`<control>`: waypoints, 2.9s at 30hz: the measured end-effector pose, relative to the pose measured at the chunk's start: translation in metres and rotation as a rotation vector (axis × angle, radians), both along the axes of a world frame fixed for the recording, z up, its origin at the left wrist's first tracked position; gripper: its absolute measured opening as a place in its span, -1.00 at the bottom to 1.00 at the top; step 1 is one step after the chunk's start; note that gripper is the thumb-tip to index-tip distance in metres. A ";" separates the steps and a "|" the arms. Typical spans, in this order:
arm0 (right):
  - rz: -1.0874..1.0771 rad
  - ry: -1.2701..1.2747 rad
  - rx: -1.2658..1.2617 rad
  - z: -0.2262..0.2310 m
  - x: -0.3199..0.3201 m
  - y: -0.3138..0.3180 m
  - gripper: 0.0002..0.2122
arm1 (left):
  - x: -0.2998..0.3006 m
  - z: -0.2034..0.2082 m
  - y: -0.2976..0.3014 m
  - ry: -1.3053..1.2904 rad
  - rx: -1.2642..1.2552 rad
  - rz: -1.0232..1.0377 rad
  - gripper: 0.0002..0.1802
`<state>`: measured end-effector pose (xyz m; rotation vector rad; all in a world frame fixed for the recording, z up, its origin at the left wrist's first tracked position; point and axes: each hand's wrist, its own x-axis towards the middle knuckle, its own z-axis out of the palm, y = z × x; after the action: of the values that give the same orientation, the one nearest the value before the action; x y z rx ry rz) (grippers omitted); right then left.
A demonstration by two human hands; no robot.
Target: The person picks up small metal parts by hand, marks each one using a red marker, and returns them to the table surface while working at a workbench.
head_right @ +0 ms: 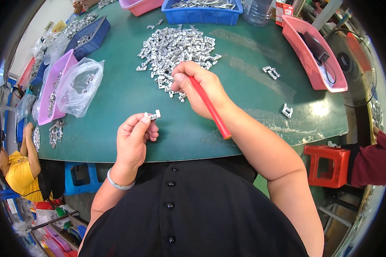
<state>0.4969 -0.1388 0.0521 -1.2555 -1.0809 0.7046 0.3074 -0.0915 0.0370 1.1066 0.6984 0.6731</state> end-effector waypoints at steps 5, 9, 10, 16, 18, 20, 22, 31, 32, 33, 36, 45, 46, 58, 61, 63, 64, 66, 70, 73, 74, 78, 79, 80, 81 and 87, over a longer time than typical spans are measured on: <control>-0.032 -0.716 0.036 -0.001 0.022 0.015 -0.84 | -0.004 -0.002 0.003 -0.016 -0.023 -0.024 -0.87; 0.021 -0.949 0.075 -0.002 0.032 0.030 -0.81 | -0.005 0.000 0.005 -0.065 -0.112 -0.051 -0.88; 0.025 -0.953 0.077 0.000 0.029 0.032 -0.81 | -0.006 0.000 0.006 -0.070 -0.112 -0.047 -0.88; 0.115 -1.209 -0.005 0.002 0.020 0.039 -0.82 | -0.012 0.000 0.006 -0.088 -0.136 -0.059 -0.88; 0.127 -1.191 -0.015 -0.002 0.025 0.041 -0.81 | -0.013 0.000 0.005 -0.076 -0.144 -0.064 -0.87; 0.100 -0.967 0.024 -0.003 0.026 0.041 -0.79 | -0.015 -0.001 0.006 -0.085 -0.150 -0.062 -0.87; 0.090 -0.884 0.051 -0.005 0.026 0.039 -0.81 | -0.016 -0.002 0.006 -0.094 -0.155 -0.063 -0.86; 0.138 0.171 -0.143 0.004 0.015 0.018 -0.81 | -0.014 0.000 0.003 -0.098 -0.151 -0.057 -0.86; 0.163 0.204 -0.195 0.003 0.012 0.014 -0.82 | -0.014 0.000 0.003 -0.093 -0.155 -0.056 -0.86; 0.168 0.225 -0.200 0.004 0.007 0.010 -0.82 | -0.013 0.000 0.004 -0.088 -0.159 -0.055 -0.86; 0.207 0.303 -0.206 0.005 -0.002 -0.002 -0.82 | -0.013 -0.002 0.004 -0.106 -0.159 -0.077 -0.85; 0.209 0.479 -0.150 0.004 -0.018 -0.018 -0.79 | -0.007 0.005 -0.002 -0.124 -0.115 -0.120 -0.82; 0.207 0.481 -0.151 0.004 -0.020 -0.020 -0.79 | -0.007 0.005 -0.003 -0.123 -0.116 -0.122 -0.82; 0.172 0.536 -0.102 -0.004 -0.031 -0.028 -0.78 | -0.007 0.000 -0.011 -0.092 -0.120 -0.119 -0.86; 0.164 0.523 -0.119 -0.004 -0.031 -0.029 -0.78 | -0.006 0.000 -0.012 -0.081 -0.122 -0.110 -0.86; 0.164 0.533 -0.121 -0.003 -0.030 -0.030 -0.78 | -0.006 0.000 -0.012 -0.074 -0.123 -0.106 -0.86; 0.165 0.544 -0.125 -0.003 -0.031 -0.030 -0.77 | -0.006 0.000 -0.012 -0.074 -0.124 -0.106 -0.86; 0.161 0.545 -0.133 -0.003 -0.031 -0.030 -0.77 | -0.006 -0.001 -0.012 -0.081 -0.126 -0.103 -0.85; 0.148 0.562 -0.138 -0.004 -0.032 -0.031 -0.77 | -0.006 -0.002 -0.012 -0.077 -0.124 -0.094 -0.85; 0.146 0.560 -0.139 -0.003 -0.032 -0.031 -0.76 | -0.006 -0.002 -0.012 -0.088 -0.125 -0.095 -0.84; 0.146 0.560 -0.139 -0.003 -0.032 -0.031 -0.76 | -0.006 -0.002 -0.012 -0.093 -0.129 -0.096 -0.84; 0.147 0.562 -0.135 -0.004 -0.032 -0.031 -0.77 | -0.007 -0.003 -0.011 -0.103 -0.141 -0.102 -0.84; 0.148 0.565 -0.134 -0.004 -0.032 -0.031 -0.77 | -0.008 -0.004 -0.011 -0.103 -0.140 -0.101 -0.84; 0.148 0.565 -0.134 -0.004 -0.033 -0.031 -0.77 | -0.008 -0.004 -0.011 -0.105 -0.143 -0.104 -0.83; 0.144 0.587 -0.139 -0.003 -0.034 -0.030 -0.75 | -0.008 -0.004 -0.011 -0.106 -0.146 -0.106 -0.83; 0.139 0.596 -0.152 -0.002 -0.034 -0.030 -0.74 | -0.010 -0.005 -0.009 -0.110 -0.176 -0.125 -0.80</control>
<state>0.4632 -0.1693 0.0497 -1.0014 -0.6307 1.1945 0.2976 -0.1007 0.0321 0.9360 0.5772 0.5506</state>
